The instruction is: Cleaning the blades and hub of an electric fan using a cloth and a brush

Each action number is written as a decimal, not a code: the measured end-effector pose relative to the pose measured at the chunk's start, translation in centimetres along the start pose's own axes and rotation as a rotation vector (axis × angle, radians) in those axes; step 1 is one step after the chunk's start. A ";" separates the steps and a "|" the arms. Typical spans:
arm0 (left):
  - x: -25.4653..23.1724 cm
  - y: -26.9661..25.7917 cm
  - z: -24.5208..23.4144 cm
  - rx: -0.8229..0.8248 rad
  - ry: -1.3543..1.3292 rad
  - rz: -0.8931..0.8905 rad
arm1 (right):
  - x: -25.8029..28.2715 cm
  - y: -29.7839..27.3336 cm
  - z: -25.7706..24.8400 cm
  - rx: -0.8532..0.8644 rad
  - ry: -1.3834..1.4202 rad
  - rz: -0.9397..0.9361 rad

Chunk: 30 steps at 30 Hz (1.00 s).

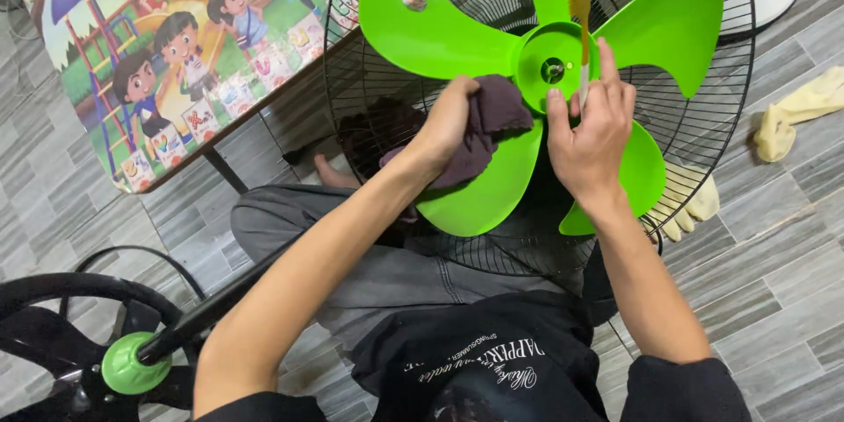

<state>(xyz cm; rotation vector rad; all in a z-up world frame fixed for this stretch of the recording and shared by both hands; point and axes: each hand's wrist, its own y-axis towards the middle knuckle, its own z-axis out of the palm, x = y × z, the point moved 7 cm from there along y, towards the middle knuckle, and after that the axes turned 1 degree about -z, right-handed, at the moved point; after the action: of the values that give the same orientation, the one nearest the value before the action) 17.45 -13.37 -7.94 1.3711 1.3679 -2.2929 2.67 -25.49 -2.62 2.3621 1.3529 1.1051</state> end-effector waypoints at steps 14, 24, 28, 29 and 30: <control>-0.3 -0.6 2.0 -0.009 0.656 0.246 | -0.5 -0.1 0.4 0.007 0.021 -0.020; -2.3 -2.4 3.0 -0.079 0.827 0.183 | -1.0 0.1 0.9 -0.035 0.026 0.011; -2.3 -4.2 3.3 -0.002 0.824 0.242 | -1.5 0.1 0.9 0.011 0.020 0.037; -2.1 -4.6 3.4 0.040 0.883 0.244 | -1.9 0.1 1.0 0.031 0.029 0.015; -1.9 -5.1 3.5 0.081 0.942 0.246 | -2.4 0.2 1.1 0.051 0.039 -0.007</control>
<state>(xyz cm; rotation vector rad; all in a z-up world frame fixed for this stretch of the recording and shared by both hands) 13.71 -13.64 -2.76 2.6471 1.1518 -1.5683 2.88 -27.32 -4.53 2.3810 1.4175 1.1336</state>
